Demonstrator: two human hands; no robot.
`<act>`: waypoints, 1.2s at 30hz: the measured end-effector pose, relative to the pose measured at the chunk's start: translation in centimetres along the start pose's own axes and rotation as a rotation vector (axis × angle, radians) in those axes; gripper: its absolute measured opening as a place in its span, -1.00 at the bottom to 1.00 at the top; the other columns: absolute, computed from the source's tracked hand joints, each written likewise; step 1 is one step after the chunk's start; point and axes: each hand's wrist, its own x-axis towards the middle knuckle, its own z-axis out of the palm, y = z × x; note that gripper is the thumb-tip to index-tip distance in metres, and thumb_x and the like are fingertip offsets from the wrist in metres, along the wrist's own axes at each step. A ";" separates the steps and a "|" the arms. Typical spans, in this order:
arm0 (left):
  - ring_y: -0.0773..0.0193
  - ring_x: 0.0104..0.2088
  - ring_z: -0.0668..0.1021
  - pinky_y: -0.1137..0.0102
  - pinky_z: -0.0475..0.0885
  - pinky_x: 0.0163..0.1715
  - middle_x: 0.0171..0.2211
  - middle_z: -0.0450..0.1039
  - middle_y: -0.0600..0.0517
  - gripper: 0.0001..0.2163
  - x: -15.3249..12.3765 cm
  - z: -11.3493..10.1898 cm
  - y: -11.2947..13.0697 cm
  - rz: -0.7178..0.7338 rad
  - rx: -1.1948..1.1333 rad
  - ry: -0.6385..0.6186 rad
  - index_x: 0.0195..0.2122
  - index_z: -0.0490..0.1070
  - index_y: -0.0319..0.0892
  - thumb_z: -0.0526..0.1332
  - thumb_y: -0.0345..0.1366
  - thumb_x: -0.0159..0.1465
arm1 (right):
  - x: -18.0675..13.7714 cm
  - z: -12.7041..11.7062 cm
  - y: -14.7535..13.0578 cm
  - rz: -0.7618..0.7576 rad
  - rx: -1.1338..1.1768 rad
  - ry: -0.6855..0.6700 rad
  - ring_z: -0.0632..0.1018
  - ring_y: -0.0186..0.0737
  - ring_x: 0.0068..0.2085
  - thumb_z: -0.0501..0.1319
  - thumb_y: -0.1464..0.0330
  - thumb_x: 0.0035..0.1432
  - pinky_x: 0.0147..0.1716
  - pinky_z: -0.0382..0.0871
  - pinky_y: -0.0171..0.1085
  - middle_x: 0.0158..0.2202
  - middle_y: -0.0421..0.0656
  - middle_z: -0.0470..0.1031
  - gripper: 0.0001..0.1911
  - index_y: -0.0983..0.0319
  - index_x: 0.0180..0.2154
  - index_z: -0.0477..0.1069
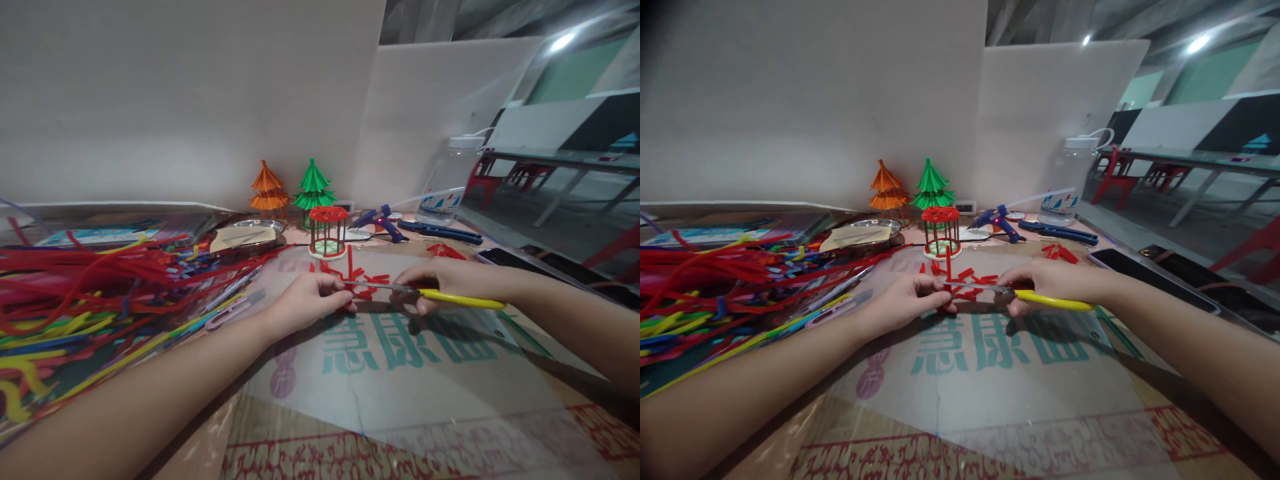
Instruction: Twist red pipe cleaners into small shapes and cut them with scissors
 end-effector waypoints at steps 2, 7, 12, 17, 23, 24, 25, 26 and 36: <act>0.30 -0.36 0.60 0.47 0.43 -0.32 -0.37 0.62 -0.07 -0.82 0.0 0.0 0.0 0.000 0.003 -0.006 -0.43 0.47 -0.27 0.21 -0.28 0.25 | -0.1 -0.1 -0.2 -0.014 0.003 -0.007 0.52 -0.05 -0.16 0.26 0.06 0.05 -0.24 0.30 -0.27 -0.17 -0.15 0.55 -0.54 0.19 -0.09 0.50; 0.30 -0.35 0.60 0.47 0.43 -0.31 -0.36 0.63 -0.08 -0.81 0.0 0.0 0.0 0.011 0.004 -0.007 -0.43 0.47 -0.26 0.20 -0.27 0.26 | -0.1 -0.1 -0.4 0.008 0.012 0.005 0.52 -0.05 -0.16 0.27 0.05 0.02 -0.26 0.30 -0.29 -0.16 -0.16 0.55 -0.52 0.19 -0.08 0.50; 0.29 -0.35 0.61 0.44 0.44 -0.28 -0.36 0.62 -0.09 -0.81 0.1 -0.1 -0.2 0.016 -0.005 -0.014 -0.39 0.48 -0.27 0.22 -0.24 0.25 | 0.0 0.1 -0.1 0.029 0.017 0.019 0.52 -0.06 -0.20 0.28 0.03 0.00 -0.28 0.30 -0.27 -0.22 -0.16 0.55 -0.51 0.18 -0.10 0.51; 0.25 -0.31 0.62 0.42 0.46 -0.26 -0.34 0.62 -0.08 -0.78 0.1 -0.1 -0.5 -0.005 -0.083 -0.013 -0.42 0.43 -0.24 0.26 -0.16 0.22 | 0.0 0.1 -0.3 0.028 0.007 0.011 0.51 -0.05 -0.22 0.28 0.04 0.01 -0.30 0.28 -0.26 -0.23 -0.14 0.54 -0.54 0.20 -0.14 0.51; 0.24 -0.32 0.62 0.41 0.46 -0.26 -0.34 0.62 -0.10 -0.77 0.1 -0.1 -0.4 0.003 -0.069 -0.009 -0.40 0.46 -0.25 0.25 -0.16 0.23 | -0.2 0.0 -0.3 -0.043 -0.010 0.017 0.50 -0.09 -0.24 0.24 0.05 0.06 -0.32 0.28 -0.27 -0.25 -0.15 0.53 -0.58 0.19 -0.15 0.50; 0.24 -0.31 0.62 0.40 0.46 -0.25 -0.34 0.62 -0.09 -0.77 0.1 -0.1 -0.4 0.006 -0.065 -0.008 -0.40 0.46 -0.25 0.24 -0.15 0.23 | -0.2 0.0 -0.3 -0.047 -0.015 0.016 0.50 -0.10 -0.24 0.24 0.05 0.07 -0.32 0.28 -0.27 -0.25 -0.14 0.52 -0.58 0.20 -0.15 0.50; 0.23 -0.31 0.62 0.40 0.46 -0.24 -0.34 0.62 -0.09 -0.76 0.1 -0.1 -0.4 0.009 -0.061 -0.007 -0.41 0.46 -0.25 0.24 -0.15 0.23 | -0.2 0.0 -0.3 -0.047 -0.019 0.012 0.49 -0.10 -0.25 0.23 0.05 0.08 -0.31 0.28 -0.26 -0.26 -0.14 0.51 -0.57 0.21 -0.14 0.49; 0.23 -0.31 0.62 0.40 0.46 -0.23 -0.34 0.62 -0.09 -0.77 0.1 -0.1 -0.5 0.012 -0.058 -0.007 -0.41 0.46 -0.25 0.24 -0.15 0.23 | -0.2 0.0 -0.3 -0.045 -0.021 0.010 0.49 -0.10 -0.25 0.23 0.04 0.08 -0.32 0.28 -0.26 -0.27 -0.14 0.51 -0.57 0.21 -0.14 0.49; 0.25 -0.30 0.62 0.42 0.45 -0.25 -0.33 0.62 -0.09 -0.79 0.0 -0.1 -0.3 0.009 -0.045 -0.007 -0.40 0.46 -0.26 0.23 -0.19 0.24 | -0.1 0.0 0.2 -0.028 -0.017 0.008 0.51 -0.07 -0.22 0.26 0.05 0.04 -0.29 0.29 -0.27 -0.24 -0.16 0.53 -0.56 0.18 -0.12 0.49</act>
